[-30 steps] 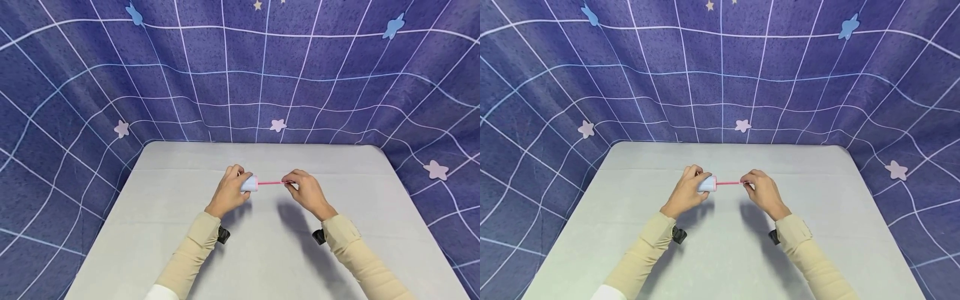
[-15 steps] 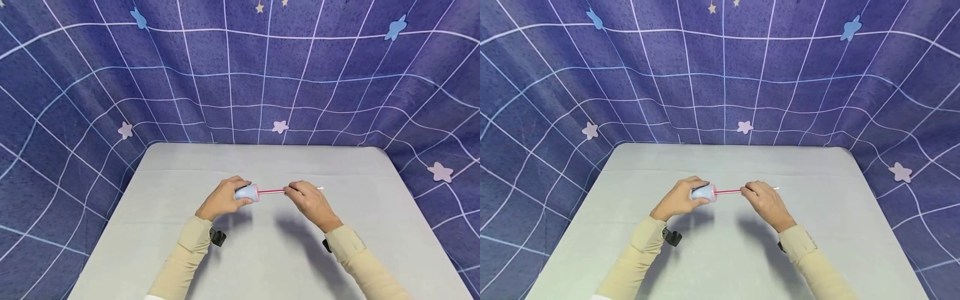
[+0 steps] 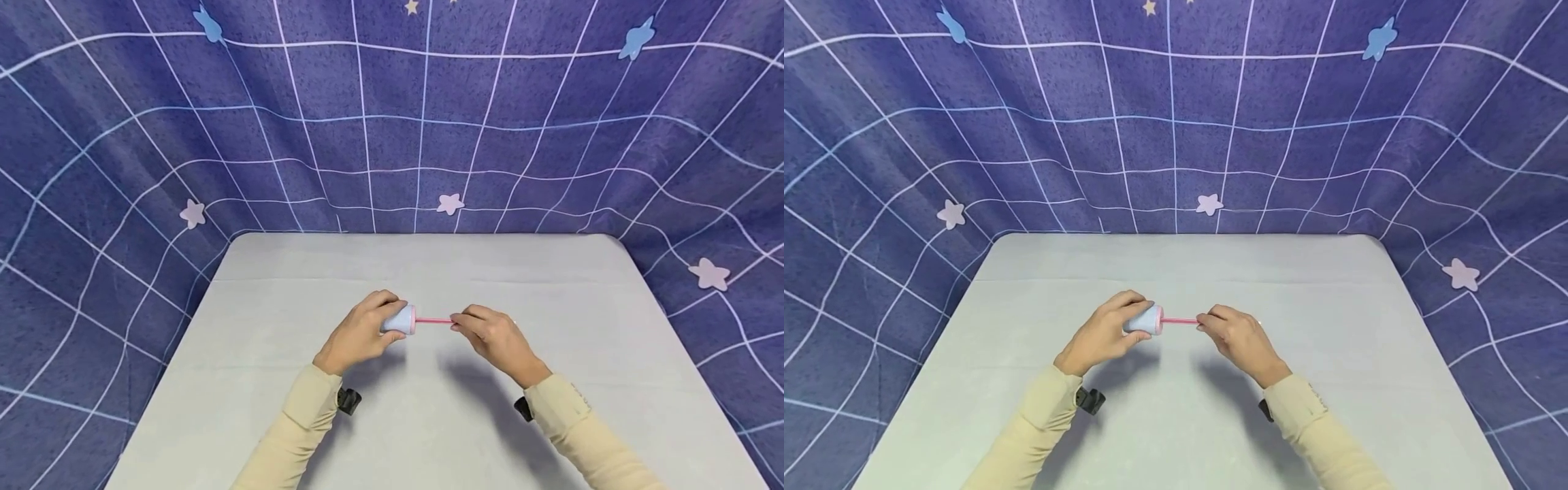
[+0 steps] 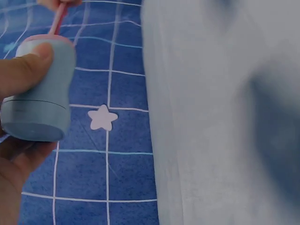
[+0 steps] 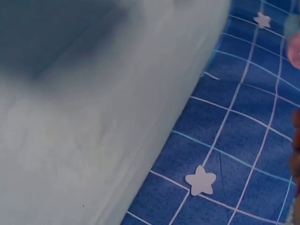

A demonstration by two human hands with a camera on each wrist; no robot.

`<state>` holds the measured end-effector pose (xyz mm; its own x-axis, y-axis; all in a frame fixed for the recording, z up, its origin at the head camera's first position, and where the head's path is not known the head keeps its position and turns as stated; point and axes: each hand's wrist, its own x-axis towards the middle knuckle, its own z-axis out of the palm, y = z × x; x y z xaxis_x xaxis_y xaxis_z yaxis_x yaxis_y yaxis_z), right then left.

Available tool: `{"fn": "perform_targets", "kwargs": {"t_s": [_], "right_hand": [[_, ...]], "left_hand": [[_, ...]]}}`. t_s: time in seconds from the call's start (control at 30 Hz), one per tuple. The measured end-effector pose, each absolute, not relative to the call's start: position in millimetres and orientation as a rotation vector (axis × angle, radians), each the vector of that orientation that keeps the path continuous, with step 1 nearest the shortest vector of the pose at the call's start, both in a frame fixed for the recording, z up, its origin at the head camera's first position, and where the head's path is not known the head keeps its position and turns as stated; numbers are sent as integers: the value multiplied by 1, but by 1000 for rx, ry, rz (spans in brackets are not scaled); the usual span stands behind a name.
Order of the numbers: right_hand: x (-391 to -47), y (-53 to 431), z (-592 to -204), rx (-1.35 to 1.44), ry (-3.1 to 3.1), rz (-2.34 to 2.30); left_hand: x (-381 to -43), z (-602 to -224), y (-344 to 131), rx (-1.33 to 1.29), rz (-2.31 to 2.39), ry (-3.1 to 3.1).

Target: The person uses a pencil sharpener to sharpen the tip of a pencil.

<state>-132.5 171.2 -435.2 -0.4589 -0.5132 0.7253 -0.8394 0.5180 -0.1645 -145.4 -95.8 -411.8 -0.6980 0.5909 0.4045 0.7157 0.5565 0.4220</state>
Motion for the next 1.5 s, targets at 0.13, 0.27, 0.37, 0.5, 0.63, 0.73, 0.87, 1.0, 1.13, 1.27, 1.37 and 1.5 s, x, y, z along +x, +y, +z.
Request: {"fn": "perform_targets", "kwargs": {"t_s": [0.13, 0.27, 0.37, 0.5, 0.63, 0.73, 0.87, 1.0, 1.13, 1.27, 1.37, 1.5], "right_hand": [[-133, 172, -430, 1101, -2269, 874], [-133, 173, -423, 1065, -2451, 1151], [-134, 174, -421, 1006, -2579, 1330], [-135, 172, -420, 976, -2667, 1261], [-136, 169, -420, 970, -2595, 1014], [-136, 168, -422, 965, -2462, 857], [-136, 169, -425, 969, -2237, 685], [-136, 169, -427, 1002, -2068, 576], [-135, 168, -425, 1046, -1986, 520], [-133, 168, -425, 1068, -1940, 486], [-130, 168, -426, 1074, -1942, 504], [-124, 166, -423, 977, -2112, 679]], "left_hand": [[-142, -412, -96, -1159, -656, -2426], [-140, -414, -96, -1181, -602, -2308], [-139, -417, -96, -1189, -601, -2264], [-138, -422, -99, -1153, -673, -2311], [-138, -423, -102, -1101, -795, -2395], [-139, -420, -105, -1067, -910, -2462], [-142, -414, -111, -978, -1133, -2599], [-144, -410, -115, -903, -1287, -2719], [-144, -410, -116, -925, -1327, -2752], [-143, -411, -115, -965, -1327, -2737], [-142, -411, -112, -983, -1295, -2703], [-143, -409, -106, -1041, -1146, -2607]]}}
